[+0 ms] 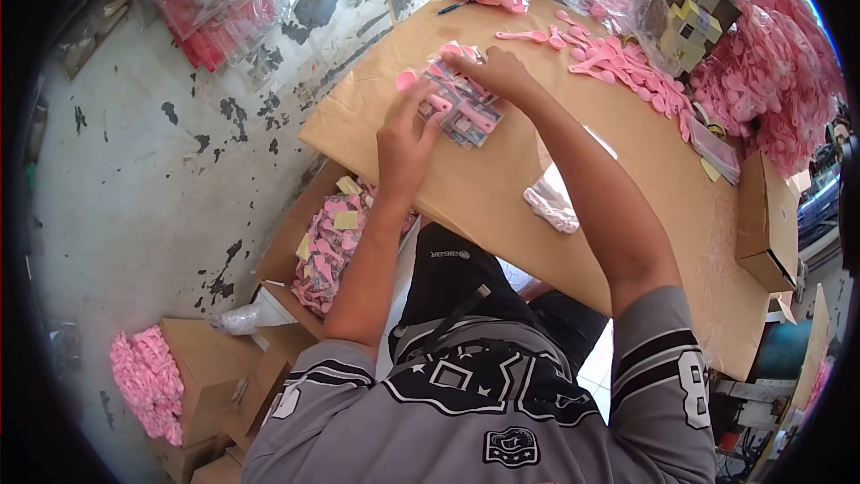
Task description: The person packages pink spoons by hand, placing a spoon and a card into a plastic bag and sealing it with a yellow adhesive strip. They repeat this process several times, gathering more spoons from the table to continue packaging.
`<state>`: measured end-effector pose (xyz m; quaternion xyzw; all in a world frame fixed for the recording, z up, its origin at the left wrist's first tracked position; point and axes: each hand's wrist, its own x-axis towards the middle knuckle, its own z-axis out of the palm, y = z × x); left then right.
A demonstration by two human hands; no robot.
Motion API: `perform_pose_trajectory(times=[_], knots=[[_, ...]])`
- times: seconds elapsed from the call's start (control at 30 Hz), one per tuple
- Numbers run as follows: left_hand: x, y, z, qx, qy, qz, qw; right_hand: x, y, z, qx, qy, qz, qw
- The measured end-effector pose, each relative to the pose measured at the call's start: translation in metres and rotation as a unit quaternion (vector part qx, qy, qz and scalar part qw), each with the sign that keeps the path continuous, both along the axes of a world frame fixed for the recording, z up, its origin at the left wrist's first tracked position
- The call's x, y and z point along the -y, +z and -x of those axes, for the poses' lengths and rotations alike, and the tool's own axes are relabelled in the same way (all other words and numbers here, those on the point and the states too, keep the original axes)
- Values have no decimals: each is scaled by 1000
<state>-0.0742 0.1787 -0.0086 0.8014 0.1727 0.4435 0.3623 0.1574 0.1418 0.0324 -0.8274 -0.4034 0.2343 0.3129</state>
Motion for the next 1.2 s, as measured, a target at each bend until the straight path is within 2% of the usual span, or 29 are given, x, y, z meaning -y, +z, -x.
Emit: perform_pose_trajectory(times=[0.1, 0.13, 0.2, 0.3, 0.4, 0.47, 0.6, 0.7, 0.8, 0.83, 0.93, 1.07, 1.17, 1.2], knots=[[-1, -25, 5, -138, 210, -98, 963, -16, -16, 18, 130, -27, 31, 991], [-1, -25, 9, -171, 229, -87, 954, -16, -19, 24, 172, -35, 30, 984], [0, -19, 18, -235, 264, -65, 933, -16, -18, 30, 164, -14, 28, 986], [-5, -22, 36, -206, 245, -28, 947, -8, -15, 44, 139, 15, 13, 990], [-7, -24, 50, -224, 217, 1, 950, 1, -18, 60, 140, 48, -19, 989], [-7, -43, 53, -174, 216, 3, 961, 0, -19, 71, 141, 59, -39, 988], [13, -47, 59, -58, 225, 48, 972, 6, -12, 101, 99, 46, -40, 993], [27, -45, 62, 40, 174, 156, 972, 10, -10, 122, 77, 56, -47, 994], [34, -48, 68, 136, 126, 258, 948, 7, -24, 147, 69, 85, -87, 990], [34, -51, 67, 263, 6, 341, 903, 5, -27, 155, 69, 93, -105, 988], [37, -42, 94, 304, 17, 408, 861, -1, -33, 188, 18, 120, -131, 984], [27, -45, 155, 330, -8, 396, 857, -5, -42, 253, 72, 155, -220, 960], [29, -44, 188, 322, 46, 408, 853, -3, -43, 288, 33, 168, -188, 967], [24, -47, 194, 317, 62, 399, 858, -9, -43, 290, -39, 190, -156, 969]])
